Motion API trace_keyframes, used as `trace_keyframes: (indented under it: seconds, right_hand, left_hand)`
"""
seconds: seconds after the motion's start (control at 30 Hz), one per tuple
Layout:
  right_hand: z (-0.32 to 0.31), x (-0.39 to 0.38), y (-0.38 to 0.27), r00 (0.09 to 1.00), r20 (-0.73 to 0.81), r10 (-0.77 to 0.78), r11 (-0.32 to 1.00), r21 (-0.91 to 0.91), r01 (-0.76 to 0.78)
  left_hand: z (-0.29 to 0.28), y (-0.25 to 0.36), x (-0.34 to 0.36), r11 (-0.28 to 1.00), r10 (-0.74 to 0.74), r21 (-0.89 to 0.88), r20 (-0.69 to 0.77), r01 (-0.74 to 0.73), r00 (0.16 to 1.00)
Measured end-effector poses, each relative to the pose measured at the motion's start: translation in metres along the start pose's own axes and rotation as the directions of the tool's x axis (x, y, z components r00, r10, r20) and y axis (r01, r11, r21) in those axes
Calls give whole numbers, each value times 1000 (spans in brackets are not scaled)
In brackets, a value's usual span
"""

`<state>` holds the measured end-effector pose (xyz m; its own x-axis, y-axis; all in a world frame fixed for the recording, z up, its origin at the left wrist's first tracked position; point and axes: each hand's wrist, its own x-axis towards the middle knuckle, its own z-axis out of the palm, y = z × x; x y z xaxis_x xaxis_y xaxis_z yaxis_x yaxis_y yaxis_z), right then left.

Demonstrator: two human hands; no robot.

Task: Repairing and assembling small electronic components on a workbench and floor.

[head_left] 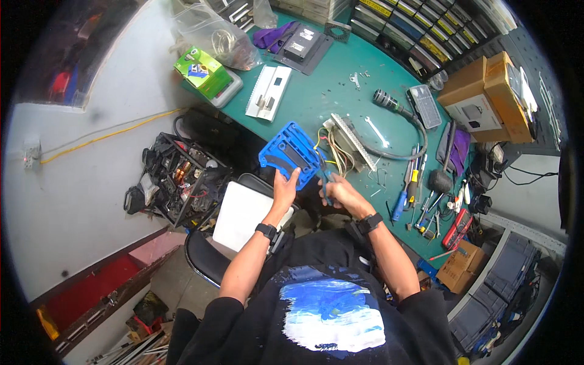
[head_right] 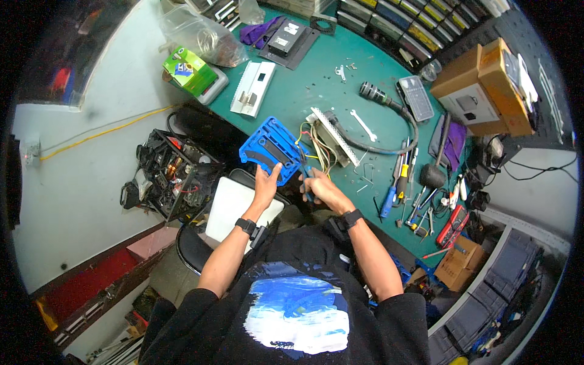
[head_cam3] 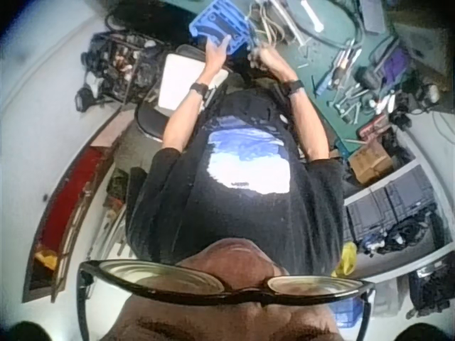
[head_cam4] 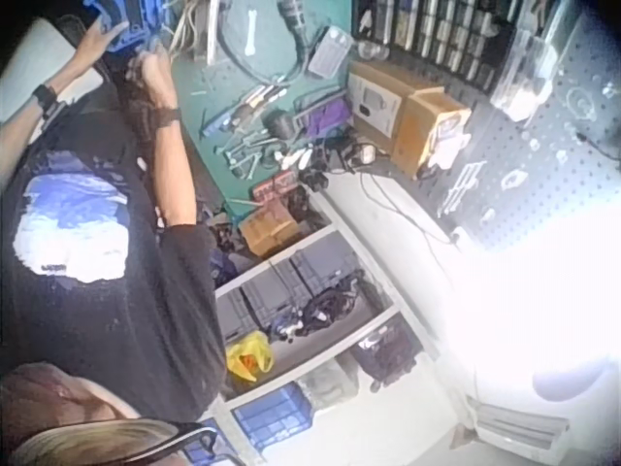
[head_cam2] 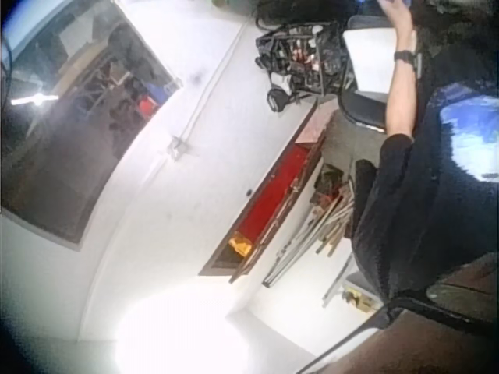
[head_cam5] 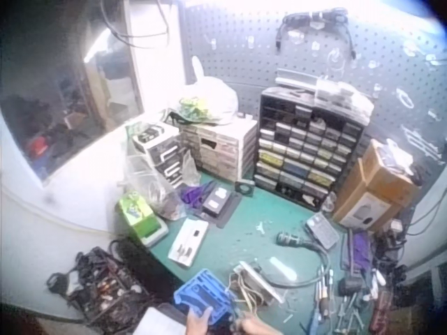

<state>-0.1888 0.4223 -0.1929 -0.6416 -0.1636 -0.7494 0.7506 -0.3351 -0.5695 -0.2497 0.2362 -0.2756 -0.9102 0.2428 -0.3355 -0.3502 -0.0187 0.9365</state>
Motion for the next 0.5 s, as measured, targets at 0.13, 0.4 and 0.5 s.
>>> trace_keyframes:
  seconds: [0.13,0.4,0.5]
  right_hand:
    - [-8,-9,-5,995,-95,-43,968,-251,18]
    - [-4,-11,-17,905,-225,-360,487,-873,-23]
    - [-7,-8,-23,926,-214,-312,371,-924,-88]
  left_hand:
    - [2,-2,2,998,16,-60,-49,-19,999]
    - [-4,-5,4,999,-37,24,22,37,999]
    - [-2,-6,2,998,49,37,21,-50,999]
